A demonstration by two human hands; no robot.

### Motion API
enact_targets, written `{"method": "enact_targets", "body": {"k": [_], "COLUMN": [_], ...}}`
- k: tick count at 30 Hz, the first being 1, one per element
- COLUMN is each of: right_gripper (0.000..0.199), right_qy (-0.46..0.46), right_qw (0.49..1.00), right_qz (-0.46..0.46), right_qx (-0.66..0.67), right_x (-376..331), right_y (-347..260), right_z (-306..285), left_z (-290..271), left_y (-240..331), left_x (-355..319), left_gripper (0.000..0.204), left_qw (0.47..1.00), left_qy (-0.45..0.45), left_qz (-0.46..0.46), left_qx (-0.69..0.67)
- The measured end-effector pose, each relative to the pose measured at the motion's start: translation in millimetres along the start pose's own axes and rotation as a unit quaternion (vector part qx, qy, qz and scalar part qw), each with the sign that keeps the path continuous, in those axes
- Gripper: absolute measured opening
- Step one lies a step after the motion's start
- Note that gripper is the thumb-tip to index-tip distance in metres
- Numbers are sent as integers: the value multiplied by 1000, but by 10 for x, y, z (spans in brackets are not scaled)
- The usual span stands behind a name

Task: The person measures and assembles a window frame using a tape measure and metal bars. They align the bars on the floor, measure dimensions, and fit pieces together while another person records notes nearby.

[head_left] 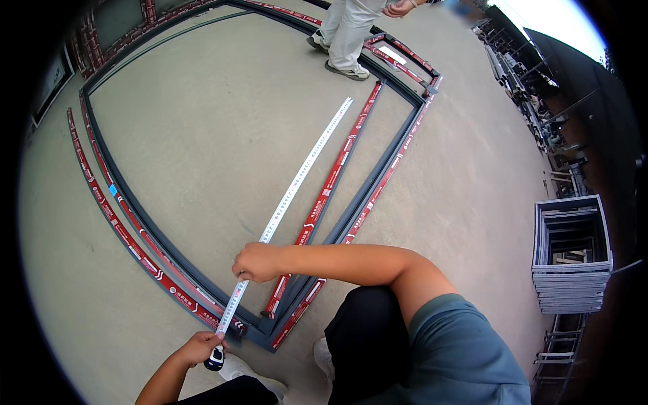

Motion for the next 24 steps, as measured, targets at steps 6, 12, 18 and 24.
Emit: {"method": "enact_targets", "body": {"k": [6,12,18,24], "right_gripper": [19,33,59,77], "right_qy": [312,536,454,295], "right_qw": [941,843,756,754], "right_qz": [-100,-15,111,165], "right_qx": [-86,41,458,564], "right_x": [27,-315,178,252], "right_y": [-980,-1428,-1330,-1265], "right_z": [-1392,-2031,-1372,-621], "left_z": [-412,-573,-300,-202], "left_y": [977,2099,2663,2508], "left_x": [-551,-1499,-2019,-1314], "left_gripper": [44,47,42,44], "left_qw": [994,962,885,868], "left_qy": [50,165,228,266], "left_qz": [67,152,289,312], "left_qx": [-70,-157,-286,-282]}}
Point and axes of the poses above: each hand's wrist, its own x-axis towards the middle knuckle, its own z-axis out of the palm, y = z × x, the point moved 8 cm from there along x, towards the middle knuckle, and after that the axes turned 2 degrees about -z, right-handed, at the moved point
